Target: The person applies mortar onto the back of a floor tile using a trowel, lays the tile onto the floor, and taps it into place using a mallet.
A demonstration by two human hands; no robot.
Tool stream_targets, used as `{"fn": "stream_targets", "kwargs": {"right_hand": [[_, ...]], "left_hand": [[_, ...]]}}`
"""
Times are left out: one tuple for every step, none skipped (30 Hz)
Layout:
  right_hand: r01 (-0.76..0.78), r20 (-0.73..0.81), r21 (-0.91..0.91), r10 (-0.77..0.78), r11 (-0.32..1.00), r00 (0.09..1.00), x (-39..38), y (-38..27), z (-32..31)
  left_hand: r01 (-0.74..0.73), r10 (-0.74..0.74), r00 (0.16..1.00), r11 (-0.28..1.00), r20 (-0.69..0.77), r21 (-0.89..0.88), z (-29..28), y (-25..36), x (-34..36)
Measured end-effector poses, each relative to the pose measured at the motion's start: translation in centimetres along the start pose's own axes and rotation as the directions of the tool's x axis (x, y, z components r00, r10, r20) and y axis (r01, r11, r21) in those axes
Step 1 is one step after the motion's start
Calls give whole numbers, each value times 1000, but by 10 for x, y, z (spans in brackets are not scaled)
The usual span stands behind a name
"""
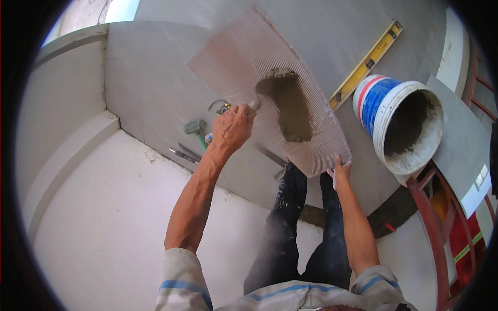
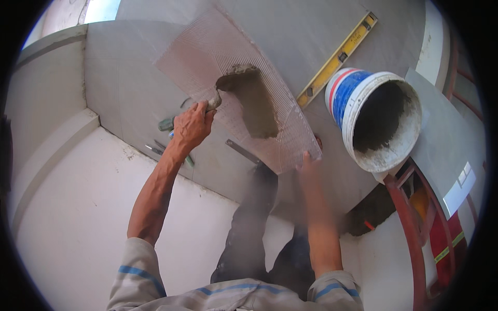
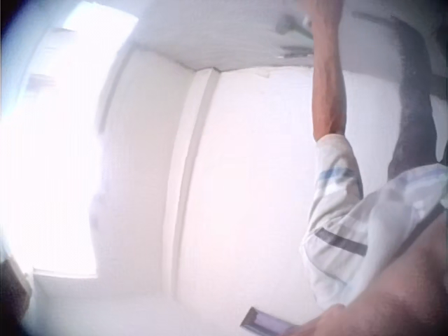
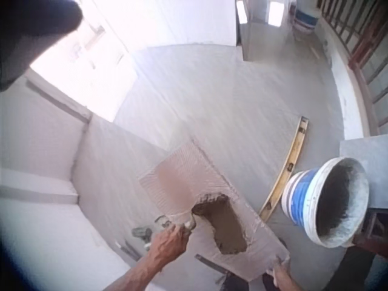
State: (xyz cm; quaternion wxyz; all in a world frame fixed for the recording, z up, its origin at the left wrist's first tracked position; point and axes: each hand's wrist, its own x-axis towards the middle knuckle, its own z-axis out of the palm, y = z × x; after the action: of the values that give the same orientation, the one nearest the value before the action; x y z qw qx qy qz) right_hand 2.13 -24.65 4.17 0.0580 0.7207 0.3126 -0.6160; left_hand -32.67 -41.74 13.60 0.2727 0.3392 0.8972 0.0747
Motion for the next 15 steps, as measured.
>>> {"fn": "stream_targets", "kwargs": {"right_hand": [[39, 55, -31, -37, 999, 998, 1, 0, -3], [78, 110, -61, -71, 995, 991, 3, 1, -8], [89, 116, -58, -82, 994, 990, 7, 2, -10], [134, 105, -154, -119, 979, 987, 10, 4, -11], [176, 95, -250, -157, 952, 983, 14, 4, -13], [182, 94, -252, -163, 950, 982, 18, 3, -18], [138, 97, -262, -116, 955, 988, 12, -2, -10], [93, 94, -275, -69, 957, 993, 4, -6, -4], [88, 104, -273, -62, 958, 993, -6, -10, 4], [6, 11, -173, -4, 985, 1000, -16, -16, 11], [-68, -80, -64, 63, 996, 995, -21, -20, 13], [-70, -73, -62, 65, 996, 995, -17, -21, 10], [-60, -64, -83, 55, 995, 996, -10, -21, 4], [-54, -44, -99, 49, 994, 998, -9, -21, 8], [-62, -25, -90, 60, 994, 998, -11, -19, 13]], "left_hand": [[14, -14, 999, 1000, -46, 6, -5, -6, 11], [46, -48, 997, 999, -68, -29, -12, -11, 21], [44, -46, 996, 999, -80, -27, -18, -17, 32], [44, -47, 996, 998, -79, -34, -25, -21, 43], [43, -46, 996, 998, -78, -44, -29, -23, 52], [78, -81, 996, 995, -48, -58, -33, -24, 61], [88, -90, 995, 995, -49, -44, -36, -30, 63], [137, -139, 989, 990, -51, -30, -38, -37, 64], [187, -187, 981, 982, -53, -16, -41, -43, 62], [191, -191, 980, 982, -56, -11, -42, -53, 59], [240, -246, 967, 967, -65, -88, -40, -66, 54], [288, -302, 951, 944, -71, -162, -35, -76, 50], [289, -303, 950, 945, -72, -155, -26, -81, 44], [368, -382, 923, 910, -44, -190, -22, -86, 33], [445, -459, 888, 868, -16, -219, -23, -94, 22]]}}
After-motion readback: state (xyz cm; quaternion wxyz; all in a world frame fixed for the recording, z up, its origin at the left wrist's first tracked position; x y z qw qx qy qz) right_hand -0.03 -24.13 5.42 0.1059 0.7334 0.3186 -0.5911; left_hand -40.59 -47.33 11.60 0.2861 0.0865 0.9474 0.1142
